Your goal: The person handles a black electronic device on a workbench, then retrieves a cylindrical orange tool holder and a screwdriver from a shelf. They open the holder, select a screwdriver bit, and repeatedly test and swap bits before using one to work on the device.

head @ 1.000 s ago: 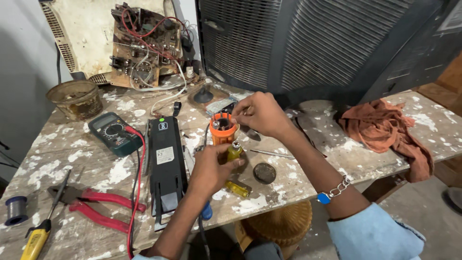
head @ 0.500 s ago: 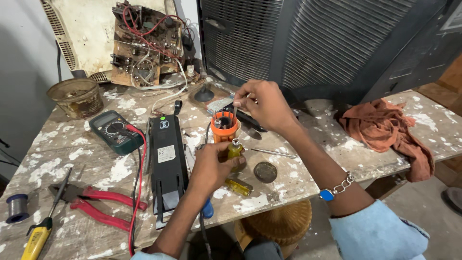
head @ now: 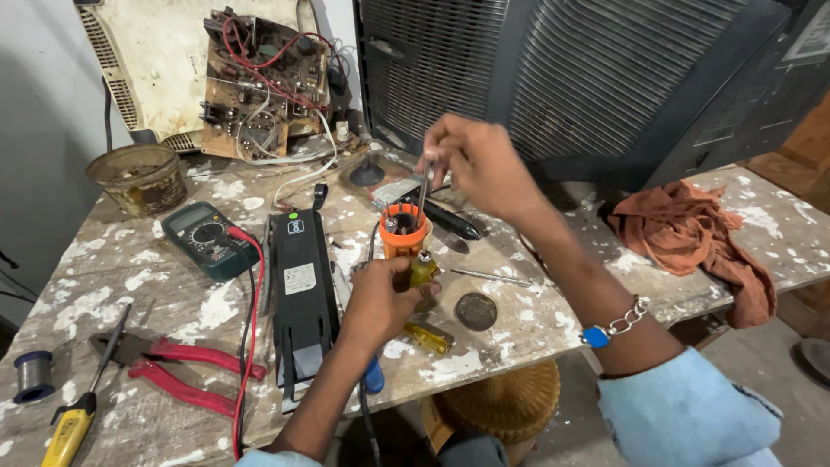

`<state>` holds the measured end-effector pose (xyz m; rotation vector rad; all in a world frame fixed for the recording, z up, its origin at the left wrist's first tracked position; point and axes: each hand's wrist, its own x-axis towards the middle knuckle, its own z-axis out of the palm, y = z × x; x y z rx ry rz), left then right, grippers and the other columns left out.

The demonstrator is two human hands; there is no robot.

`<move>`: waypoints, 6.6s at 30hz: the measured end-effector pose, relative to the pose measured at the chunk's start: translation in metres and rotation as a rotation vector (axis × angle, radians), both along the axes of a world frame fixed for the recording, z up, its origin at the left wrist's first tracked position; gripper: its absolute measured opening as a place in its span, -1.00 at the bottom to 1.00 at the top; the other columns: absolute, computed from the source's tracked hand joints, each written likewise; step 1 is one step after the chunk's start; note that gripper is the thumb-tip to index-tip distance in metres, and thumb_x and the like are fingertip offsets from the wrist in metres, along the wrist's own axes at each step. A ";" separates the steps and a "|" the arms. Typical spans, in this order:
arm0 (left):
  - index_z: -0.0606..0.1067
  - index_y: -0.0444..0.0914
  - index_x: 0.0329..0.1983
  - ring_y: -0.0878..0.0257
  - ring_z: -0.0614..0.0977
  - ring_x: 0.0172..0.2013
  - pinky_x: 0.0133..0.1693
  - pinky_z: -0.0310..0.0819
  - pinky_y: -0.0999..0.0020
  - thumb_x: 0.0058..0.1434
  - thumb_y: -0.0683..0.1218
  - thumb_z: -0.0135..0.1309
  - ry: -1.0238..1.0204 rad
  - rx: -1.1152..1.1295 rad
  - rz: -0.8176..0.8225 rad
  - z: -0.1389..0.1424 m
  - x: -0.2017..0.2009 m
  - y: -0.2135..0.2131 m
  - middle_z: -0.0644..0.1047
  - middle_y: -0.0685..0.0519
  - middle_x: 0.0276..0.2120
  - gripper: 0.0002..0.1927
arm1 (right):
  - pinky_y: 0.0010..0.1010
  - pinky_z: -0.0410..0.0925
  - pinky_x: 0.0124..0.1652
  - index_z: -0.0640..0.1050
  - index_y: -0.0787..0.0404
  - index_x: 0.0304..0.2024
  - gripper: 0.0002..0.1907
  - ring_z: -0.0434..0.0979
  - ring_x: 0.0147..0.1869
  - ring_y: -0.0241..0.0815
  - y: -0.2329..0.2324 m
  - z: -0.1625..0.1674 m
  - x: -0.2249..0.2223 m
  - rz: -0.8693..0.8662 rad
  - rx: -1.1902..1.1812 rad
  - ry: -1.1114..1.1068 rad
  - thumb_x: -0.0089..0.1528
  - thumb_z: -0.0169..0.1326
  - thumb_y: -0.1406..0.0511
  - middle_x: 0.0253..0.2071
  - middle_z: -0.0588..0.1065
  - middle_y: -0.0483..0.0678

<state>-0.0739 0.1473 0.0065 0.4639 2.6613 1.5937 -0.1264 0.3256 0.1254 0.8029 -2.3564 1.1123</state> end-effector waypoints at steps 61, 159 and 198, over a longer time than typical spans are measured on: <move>0.63 -0.29 -0.06 0.21 0.76 -0.26 -0.16 0.58 0.24 0.09 -0.03 0.34 0.035 0.013 0.005 -0.002 -0.001 0.006 0.72 -0.06 -0.26 -0.62 | -0.50 0.55 -0.19 0.47 0.36 -0.11 -0.85 0.63 -0.23 -0.33 0.015 0.013 0.056 0.161 -0.182 -0.042 0.45 -0.10 0.39 -0.22 0.61 0.03; 0.66 -0.30 -0.18 0.09 0.73 -0.46 -0.33 0.57 0.16 0.02 0.03 0.40 0.209 -0.060 0.140 -0.004 0.003 0.014 0.67 -0.13 -0.43 -0.61 | -0.39 0.60 0.03 0.55 0.31 0.04 -0.76 0.68 0.04 -0.22 0.013 -0.027 0.053 0.232 -0.247 -0.162 0.32 0.06 0.44 -0.09 0.63 -0.01; 0.69 -0.31 -0.25 0.06 0.72 -0.48 -0.29 0.58 0.16 0.02 -0.03 0.39 0.211 0.050 0.115 -0.012 -0.004 0.005 0.66 -0.16 -0.50 -0.69 | -0.37 0.47 0.06 0.63 0.28 -0.02 -0.78 0.60 0.03 -0.29 0.013 -0.083 0.041 0.272 -0.209 -0.484 0.30 0.18 0.35 -0.09 0.63 -0.04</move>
